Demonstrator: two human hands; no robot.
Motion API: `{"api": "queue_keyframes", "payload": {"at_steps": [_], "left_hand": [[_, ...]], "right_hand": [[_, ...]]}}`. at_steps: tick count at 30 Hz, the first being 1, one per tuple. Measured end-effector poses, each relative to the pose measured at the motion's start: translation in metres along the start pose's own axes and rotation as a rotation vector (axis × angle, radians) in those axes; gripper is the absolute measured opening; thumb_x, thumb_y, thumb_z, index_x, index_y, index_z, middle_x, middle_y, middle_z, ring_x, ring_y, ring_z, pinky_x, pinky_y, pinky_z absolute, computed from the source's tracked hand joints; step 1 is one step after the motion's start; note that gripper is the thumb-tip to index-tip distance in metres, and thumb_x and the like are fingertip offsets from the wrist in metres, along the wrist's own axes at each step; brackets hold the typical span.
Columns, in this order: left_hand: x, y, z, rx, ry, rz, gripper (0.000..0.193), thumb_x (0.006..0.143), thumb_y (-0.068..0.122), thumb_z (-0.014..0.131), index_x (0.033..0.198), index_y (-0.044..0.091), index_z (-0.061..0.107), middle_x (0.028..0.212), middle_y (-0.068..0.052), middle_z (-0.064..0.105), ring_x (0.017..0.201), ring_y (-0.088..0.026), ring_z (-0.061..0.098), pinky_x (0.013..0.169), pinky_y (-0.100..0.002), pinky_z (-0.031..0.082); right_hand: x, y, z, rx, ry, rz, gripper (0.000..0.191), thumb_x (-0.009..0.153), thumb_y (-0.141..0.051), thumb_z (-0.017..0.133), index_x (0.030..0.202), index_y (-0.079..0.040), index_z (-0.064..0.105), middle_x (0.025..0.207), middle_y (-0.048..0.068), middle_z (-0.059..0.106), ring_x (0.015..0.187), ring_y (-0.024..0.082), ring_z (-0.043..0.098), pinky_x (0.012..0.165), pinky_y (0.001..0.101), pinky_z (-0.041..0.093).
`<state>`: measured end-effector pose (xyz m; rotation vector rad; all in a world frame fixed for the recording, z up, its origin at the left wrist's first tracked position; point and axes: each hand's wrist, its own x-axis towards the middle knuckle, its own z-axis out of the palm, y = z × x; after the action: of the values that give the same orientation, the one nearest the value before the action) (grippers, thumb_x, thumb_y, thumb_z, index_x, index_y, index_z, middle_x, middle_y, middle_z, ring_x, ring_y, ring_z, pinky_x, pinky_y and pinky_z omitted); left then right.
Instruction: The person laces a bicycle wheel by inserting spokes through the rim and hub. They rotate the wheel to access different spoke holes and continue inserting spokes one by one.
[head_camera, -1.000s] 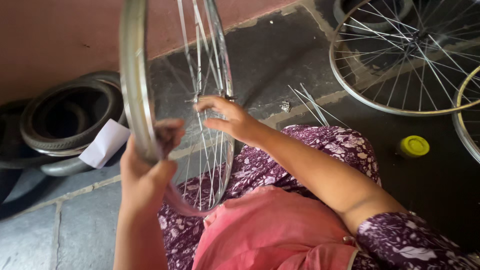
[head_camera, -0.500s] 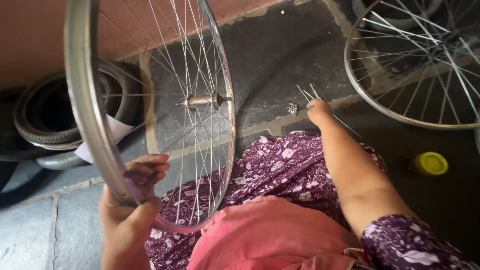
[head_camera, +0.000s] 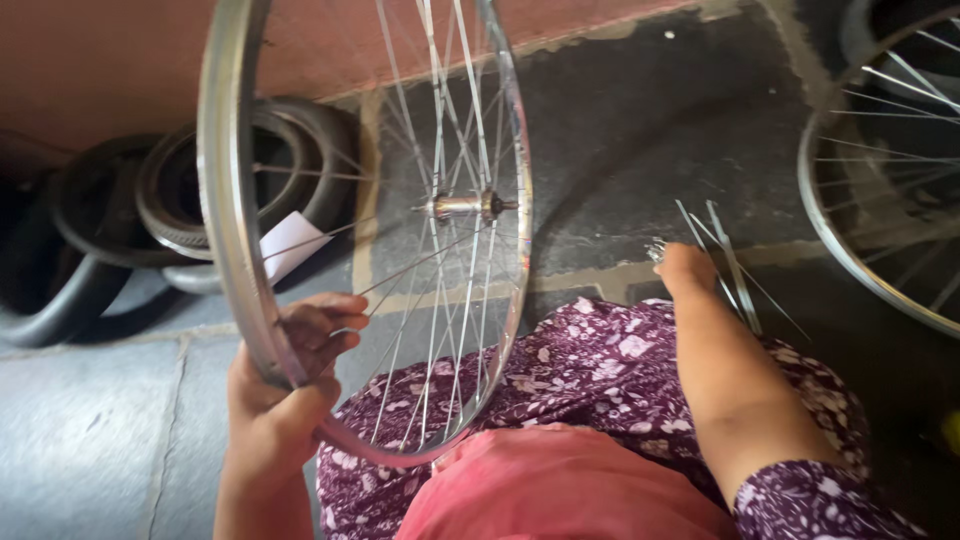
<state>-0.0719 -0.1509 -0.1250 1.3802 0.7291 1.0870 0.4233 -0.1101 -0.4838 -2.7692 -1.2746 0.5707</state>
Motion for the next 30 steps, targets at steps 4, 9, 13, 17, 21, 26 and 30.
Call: {"api": "queue_keyframes", "payload": {"at_steps": [4, 9, 13, 17, 21, 26, 30], "left_hand": [[0.003, -0.001, -0.002, -0.023, -0.01, 0.011, 0.053, 0.067, -0.013, 0.049, 0.119, -0.005, 0.053, 0.136, -0.026, 0.059, 0.13, -0.032, 0.06, 0.111, -0.043, 0.047], [0.002, -0.005, -0.002, -0.052, -0.044, 0.011, 0.053, 0.068, -0.014, 0.05, 0.12, -0.004, 0.054, 0.138, -0.026, 0.057, 0.133, -0.031, 0.057, 0.113, -0.043, 0.044], [0.002, -0.01, 0.002, -0.044, -0.04, 0.003, 0.05, 0.065, -0.011, 0.053, 0.114, -0.004, 0.056, 0.135, -0.024, 0.059, 0.127, -0.03, 0.058, 0.11, -0.042, 0.045], [0.007, -0.012, 0.014, 0.043, -0.059, 0.031, 0.037, 0.065, -0.007, 0.055, 0.101, -0.002, 0.058, 0.12, -0.02, 0.065, 0.109, -0.024, 0.061, 0.098, -0.037, 0.047], [0.02, -0.019, 0.052, 0.013, -0.09, 0.029, 0.025, 0.07, -0.006, 0.058, 0.095, 0.001, 0.057, 0.101, -0.011, 0.062, 0.09, -0.016, 0.055, 0.079, -0.033, 0.046], [0.033, -0.035, 0.126, 0.153, 0.058, -0.063, 0.03, 0.071, -0.003, 0.061, 0.1, 0.005, 0.061, 0.088, -0.004, 0.061, 0.076, -0.013, 0.057, 0.065, -0.029, 0.051], [0.026, -0.048, 0.185, 0.096, 0.044, 0.152, 0.025, 0.079, -0.002, 0.062, 0.104, 0.005, 0.059, 0.09, -0.002, 0.058, 0.08, -0.011, 0.054, 0.07, -0.029, 0.05]], "right_hand": [[0.004, 0.001, 0.002, -0.009, -0.002, 0.022, 0.031, 0.091, -0.03, 0.076, 0.116, -0.011, 0.078, 0.123, 0.02, 0.073, 0.116, 0.04, 0.069, 0.092, 0.0498, 0.058], [0.01, 0.003, 0.01, 0.008, -0.006, 0.041, 0.033, 0.092, -0.031, 0.075, 0.118, -0.01, 0.076, 0.124, 0.02, 0.072, 0.117, 0.039, 0.068, 0.095, 0.0488, 0.057], [0.014, -0.003, 0.005, 0.061, 0.108, 0.044, 0.026, 0.089, -0.019, 0.07, 0.113, -0.011, 0.077, 0.12, 0.021, 0.072, 0.114, 0.041, 0.067, 0.091, 0.0511, 0.056], [0.002, -0.023, -0.03, 0.336, 0.27, -0.021, 0.024, 0.082, -0.022, 0.075, 0.104, -0.01, 0.075, 0.104, 0.017, 0.076, 0.101, 0.038, 0.071, 0.086, 0.0463, 0.057], [-0.07, -0.058, -0.09, 1.282, 0.257, -0.382, 0.01, 0.087, -0.008, 0.067, 0.096, -0.004, 0.065, 0.085, 0.008, 0.071, 0.077, 0.018, 0.073, 0.071, 0.0307, 0.059], [-0.232, -0.057, -0.132, 1.581, -0.176, -0.699, 0.011, 0.101, -0.011, 0.059, 0.107, -0.002, 0.058, 0.091, 0.01, 0.064, 0.085, 0.018, 0.063, 0.081, 0.0336, 0.053], [-0.316, -0.042, -0.15, 1.245, -0.026, -1.159, 0.015, 0.104, -0.019, 0.055, 0.11, -0.006, 0.061, 0.128, 0.014, 0.055, 0.12, 0.024, 0.055, 0.104, 0.0383, 0.044]]}}
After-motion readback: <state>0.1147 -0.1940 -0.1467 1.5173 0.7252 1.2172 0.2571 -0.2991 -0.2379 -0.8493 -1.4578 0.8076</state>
